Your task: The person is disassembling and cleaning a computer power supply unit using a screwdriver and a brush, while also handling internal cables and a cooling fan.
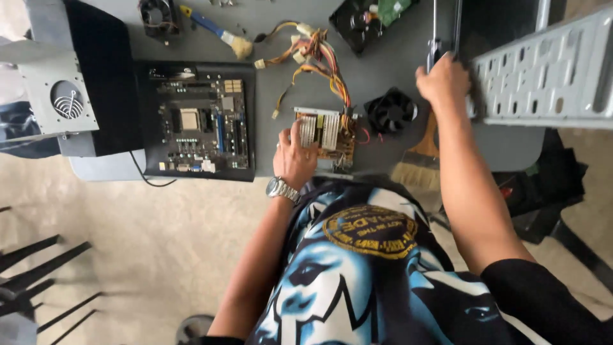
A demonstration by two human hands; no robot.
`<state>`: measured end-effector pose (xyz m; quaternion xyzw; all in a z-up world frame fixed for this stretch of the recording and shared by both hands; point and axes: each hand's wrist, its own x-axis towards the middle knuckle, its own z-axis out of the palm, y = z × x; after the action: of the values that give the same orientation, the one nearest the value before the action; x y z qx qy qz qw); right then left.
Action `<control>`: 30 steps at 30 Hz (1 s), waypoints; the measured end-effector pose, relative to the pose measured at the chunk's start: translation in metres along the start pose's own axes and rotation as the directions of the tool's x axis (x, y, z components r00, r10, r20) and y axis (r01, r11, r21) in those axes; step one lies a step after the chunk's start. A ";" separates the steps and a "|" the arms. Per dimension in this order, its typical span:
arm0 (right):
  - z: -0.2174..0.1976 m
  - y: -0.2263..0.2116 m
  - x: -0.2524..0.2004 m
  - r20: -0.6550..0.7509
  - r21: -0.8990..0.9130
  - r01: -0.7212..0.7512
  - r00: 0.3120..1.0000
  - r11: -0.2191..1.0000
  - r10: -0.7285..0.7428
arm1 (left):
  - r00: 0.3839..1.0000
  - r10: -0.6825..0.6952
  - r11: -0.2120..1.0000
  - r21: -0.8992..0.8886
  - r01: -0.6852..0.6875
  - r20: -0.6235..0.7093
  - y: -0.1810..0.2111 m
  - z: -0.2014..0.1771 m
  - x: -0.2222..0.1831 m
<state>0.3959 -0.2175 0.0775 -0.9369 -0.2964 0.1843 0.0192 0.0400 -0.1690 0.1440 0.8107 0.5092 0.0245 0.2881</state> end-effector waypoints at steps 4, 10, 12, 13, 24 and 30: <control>-0.010 -0.010 0.001 0.220 -0.106 -0.065 0.972 0.992 0.087 | 0.999 0.008 0.999 0.042 -0.006 -0.051 -0.002 0.005 -0.002; -0.099 0.002 -0.091 -0.271 0.145 0.259 0.939 0.955 -0.214 | 0.994 0.029 0.999 0.032 -0.025 -0.108 0.000 0.005 -0.004; -0.133 0.005 -0.129 -0.626 0.451 0.639 0.724 0.623 -0.290 | 0.998 0.013 0.999 0.030 -0.011 -0.068 0.001 0.002 0.000; -0.140 0.001 -0.140 -0.627 0.448 0.645 0.720 0.620 -0.296 | 0.997 0.009 1.000 0.028 -0.007 -0.074 0.000 0.003 0.003; -0.156 -0.032 -0.199 -0.533 0.709 0.650 0.748 0.275 -0.396 | 0.998 0.016 1.000 -0.008 -0.017 -0.067 -0.006 0.007 0.002; -0.114 -0.038 -0.182 -0.475 0.746 0.620 0.751 0.244 -0.458 | 0.989 0.005 0.997 0.076 0.006 -0.151 -0.018 0.028 0.001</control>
<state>0.2780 -0.2801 0.2503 -0.6381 -0.4590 0.2149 0.5796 0.0355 -0.1746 0.1113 0.8168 0.5302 0.0660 0.2175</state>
